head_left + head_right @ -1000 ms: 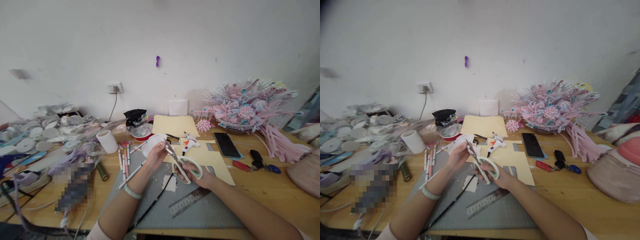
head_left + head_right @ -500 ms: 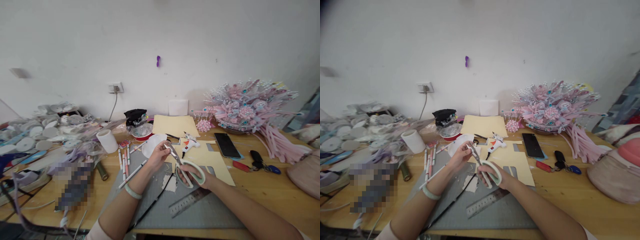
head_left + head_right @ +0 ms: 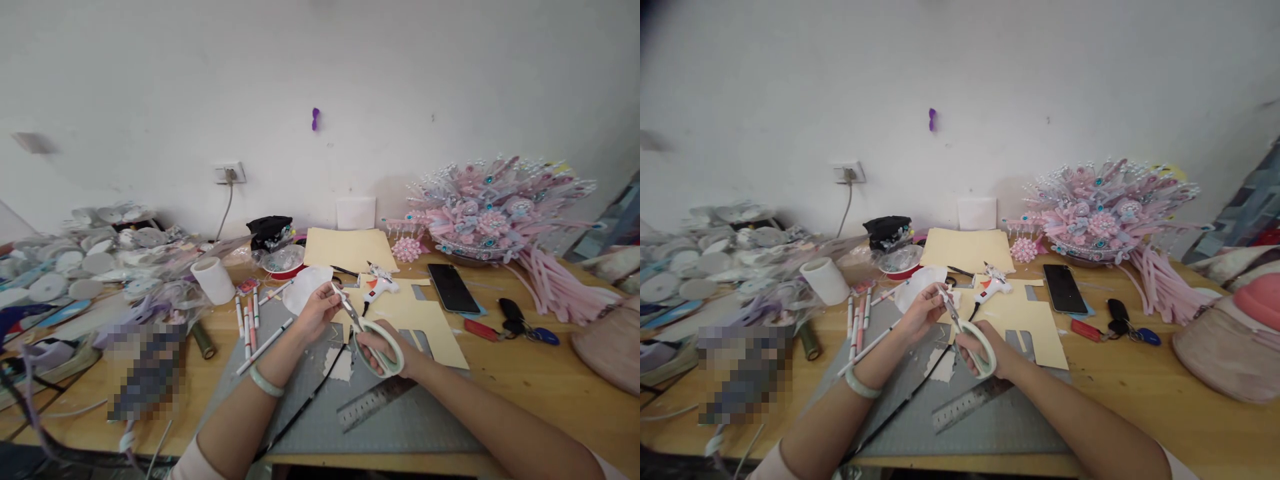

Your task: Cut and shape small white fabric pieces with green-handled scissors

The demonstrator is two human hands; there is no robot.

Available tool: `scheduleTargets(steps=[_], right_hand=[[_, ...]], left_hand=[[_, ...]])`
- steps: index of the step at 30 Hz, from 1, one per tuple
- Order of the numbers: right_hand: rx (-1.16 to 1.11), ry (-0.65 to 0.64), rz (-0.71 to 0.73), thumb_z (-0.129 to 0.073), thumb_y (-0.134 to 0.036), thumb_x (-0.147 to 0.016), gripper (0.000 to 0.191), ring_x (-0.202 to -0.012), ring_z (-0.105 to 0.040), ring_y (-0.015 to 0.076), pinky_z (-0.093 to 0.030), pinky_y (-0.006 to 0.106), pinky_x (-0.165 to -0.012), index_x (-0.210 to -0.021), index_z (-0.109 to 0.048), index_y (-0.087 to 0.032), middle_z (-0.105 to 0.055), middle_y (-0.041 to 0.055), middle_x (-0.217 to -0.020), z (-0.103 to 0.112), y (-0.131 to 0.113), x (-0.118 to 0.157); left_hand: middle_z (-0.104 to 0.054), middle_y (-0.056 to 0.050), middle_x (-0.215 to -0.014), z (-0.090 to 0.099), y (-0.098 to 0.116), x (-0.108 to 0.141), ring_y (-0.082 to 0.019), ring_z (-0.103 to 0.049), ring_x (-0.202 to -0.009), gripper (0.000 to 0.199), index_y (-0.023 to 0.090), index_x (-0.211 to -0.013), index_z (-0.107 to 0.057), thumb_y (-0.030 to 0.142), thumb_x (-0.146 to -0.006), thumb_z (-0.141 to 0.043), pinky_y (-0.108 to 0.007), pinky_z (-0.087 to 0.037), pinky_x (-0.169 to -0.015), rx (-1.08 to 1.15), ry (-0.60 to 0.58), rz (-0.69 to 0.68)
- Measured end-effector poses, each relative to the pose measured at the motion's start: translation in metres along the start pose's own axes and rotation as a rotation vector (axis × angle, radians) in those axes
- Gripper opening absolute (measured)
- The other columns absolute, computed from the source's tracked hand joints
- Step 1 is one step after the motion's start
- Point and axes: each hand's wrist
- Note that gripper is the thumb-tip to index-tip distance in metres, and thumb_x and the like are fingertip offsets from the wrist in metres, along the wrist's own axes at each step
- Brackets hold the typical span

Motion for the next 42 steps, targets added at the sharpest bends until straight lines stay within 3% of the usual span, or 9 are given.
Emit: scheduleTargets(steps=[9,15,21,26,33,42], right_hand=[[-0.066,-0.009,-0.013,-0.064,-0.045,-0.061,0.033,-0.033,-0.041,0.0054,-0.030,0.017,-0.032,-0.059,-0.049,-0.016,-0.046,-0.0055,-0.043,0.005,0.002,-0.004],[-0.258,-0.103,-0.160,-0.054,-0.050,-0.069,0.036,-0.038,-0.045,0.0064,-0.033,0.018,-0.037,-0.065,-0.052,-0.014,-0.049,-0.0033,-0.049,0.007,0.002,-0.006],[-0.303,-0.234,-0.011,-0.056,-0.050,-0.067,0.039,-0.047,-0.050,0.0091,-0.039,0.022,-0.045,-0.073,-0.057,-0.012,-0.055,0.0002,-0.060,0.009,0.005,-0.006],[-0.284,-0.322,0.013,-0.052,-0.050,-0.071,0.040,-0.052,-0.053,0.0101,-0.042,0.025,-0.051,-0.077,-0.059,-0.011,-0.059,0.0041,-0.069,0.010,0.008,-0.008],[-0.245,-0.331,0.057,-0.053,-0.048,-0.072,0.038,-0.052,-0.055,0.0108,-0.041,0.023,-0.049,-0.080,-0.059,-0.012,-0.061,0.0054,-0.074,0.011,0.007,-0.006],[-0.243,-0.226,0.122,-0.052,-0.056,-0.071,0.045,-0.048,-0.051,0.0083,-0.035,0.021,-0.045,-0.081,-0.060,-0.013,-0.060,0.0044,-0.071,0.009,0.004,-0.004]], left_hand=[[-0.060,-0.001,-0.072,0.002,-0.002,-0.002,-0.009,-0.054,-0.066,0.024,0.014,-0.075,-0.058,0.021,-0.058,-0.073,-0.022,-0.040,-0.065,-0.003,0.004,0.004],[-0.056,0.002,-0.070,0.003,-0.005,-0.003,-0.008,-0.052,-0.065,0.022,0.014,-0.077,-0.058,0.018,-0.061,-0.071,-0.021,-0.040,-0.066,-0.008,0.040,-0.014],[-0.055,0.002,-0.068,0.002,-0.005,-0.004,-0.008,-0.052,-0.063,0.023,0.015,-0.077,-0.056,0.019,-0.060,-0.071,-0.022,-0.040,-0.064,0.008,0.053,-0.040],[-0.054,0.005,-0.066,0.005,-0.001,-0.007,-0.007,-0.053,-0.062,0.029,0.020,-0.082,-0.052,0.017,-0.061,-0.070,-0.021,-0.040,-0.065,0.103,0.158,-0.148],[-0.052,0.006,-0.067,0.008,0.001,-0.010,-0.007,-0.051,-0.063,0.020,0.020,-0.071,-0.053,0.018,-0.060,-0.070,-0.020,-0.039,-0.065,0.078,0.251,-0.269],[-0.057,0.002,-0.070,0.013,0.000,-0.014,-0.008,-0.049,-0.067,0.015,0.017,-0.071,-0.064,0.024,-0.059,-0.071,-0.022,-0.037,-0.067,-0.004,0.319,-0.287]])
Point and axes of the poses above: each hand's wrist, its own x-axis away from the middle knuckle, its own z-axis out of the back of the hand, y = z × x
